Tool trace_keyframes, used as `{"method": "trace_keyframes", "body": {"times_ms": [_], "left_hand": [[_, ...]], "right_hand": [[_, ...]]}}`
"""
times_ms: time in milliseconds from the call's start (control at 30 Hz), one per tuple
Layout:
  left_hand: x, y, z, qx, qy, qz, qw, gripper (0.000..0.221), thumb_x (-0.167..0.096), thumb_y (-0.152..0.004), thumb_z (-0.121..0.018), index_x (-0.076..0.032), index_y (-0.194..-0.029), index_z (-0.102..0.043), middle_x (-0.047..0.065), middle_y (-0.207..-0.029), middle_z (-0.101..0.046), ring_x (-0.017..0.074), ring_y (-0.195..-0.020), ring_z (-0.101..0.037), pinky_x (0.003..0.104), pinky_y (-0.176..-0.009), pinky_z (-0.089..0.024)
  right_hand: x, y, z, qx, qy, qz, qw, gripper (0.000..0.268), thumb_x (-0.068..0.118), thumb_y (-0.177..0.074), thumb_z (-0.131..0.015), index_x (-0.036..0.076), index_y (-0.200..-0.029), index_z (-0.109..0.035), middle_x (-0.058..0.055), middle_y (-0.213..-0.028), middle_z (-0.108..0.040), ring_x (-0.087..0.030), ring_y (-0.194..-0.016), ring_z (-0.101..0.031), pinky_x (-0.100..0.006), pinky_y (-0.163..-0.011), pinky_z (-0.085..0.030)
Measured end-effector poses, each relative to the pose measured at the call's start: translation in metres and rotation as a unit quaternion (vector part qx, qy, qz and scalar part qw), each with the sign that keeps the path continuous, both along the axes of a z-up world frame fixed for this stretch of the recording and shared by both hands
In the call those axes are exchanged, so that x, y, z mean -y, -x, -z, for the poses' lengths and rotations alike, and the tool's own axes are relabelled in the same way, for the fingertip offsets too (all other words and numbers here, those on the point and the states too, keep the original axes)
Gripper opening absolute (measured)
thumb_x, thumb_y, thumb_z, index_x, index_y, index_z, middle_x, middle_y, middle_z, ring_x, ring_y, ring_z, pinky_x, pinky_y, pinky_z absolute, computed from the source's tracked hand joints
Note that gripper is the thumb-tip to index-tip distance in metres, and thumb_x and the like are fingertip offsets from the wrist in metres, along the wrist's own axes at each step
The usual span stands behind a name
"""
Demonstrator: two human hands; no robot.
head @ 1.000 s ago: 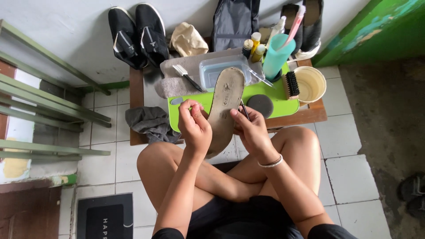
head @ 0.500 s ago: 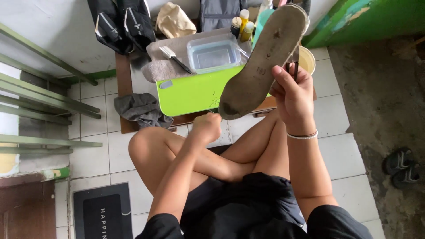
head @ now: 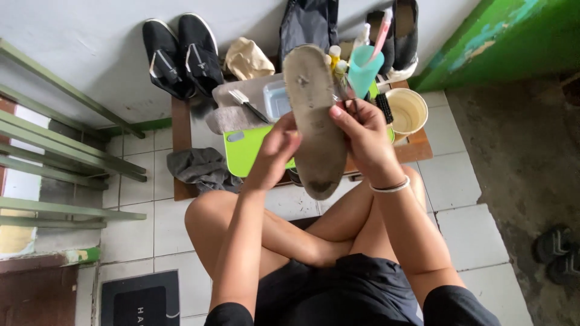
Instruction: Trimming the edges of a shoe insole using a pair of small scissors to achieve the desired shape.
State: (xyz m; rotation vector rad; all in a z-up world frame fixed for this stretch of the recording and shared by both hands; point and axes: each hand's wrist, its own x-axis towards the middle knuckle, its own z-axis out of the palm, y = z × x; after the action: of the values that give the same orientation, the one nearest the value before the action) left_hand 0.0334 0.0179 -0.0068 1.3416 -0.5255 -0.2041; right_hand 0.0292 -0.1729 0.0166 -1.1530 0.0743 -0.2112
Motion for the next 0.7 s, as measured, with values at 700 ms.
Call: {"method": "trace_keyframes", "body": {"times_ms": [700], "left_hand": [[-0.014, -0.001, 0.047, 0.08, -0.007, -0.102, 0.992, 0.038, -0.015, -0.108, -0.054, 0.003, -0.141, -0.054, 0.019, -0.1, -0.073, 0.0256, -0.079, -0.075, 0.041, -0.067, -0.063]], "right_hand": [[-0.008, -0.044, -0.032, 0.273, 0.224, 0.116, 0.928, 0.036, 0.022, -0.116, -0.039, -0.003, -0.108, -0.063, -0.022, -0.105, -0.067, -0.028, -0.093, -0.069, -0.045, -0.089, -0.062]]}}
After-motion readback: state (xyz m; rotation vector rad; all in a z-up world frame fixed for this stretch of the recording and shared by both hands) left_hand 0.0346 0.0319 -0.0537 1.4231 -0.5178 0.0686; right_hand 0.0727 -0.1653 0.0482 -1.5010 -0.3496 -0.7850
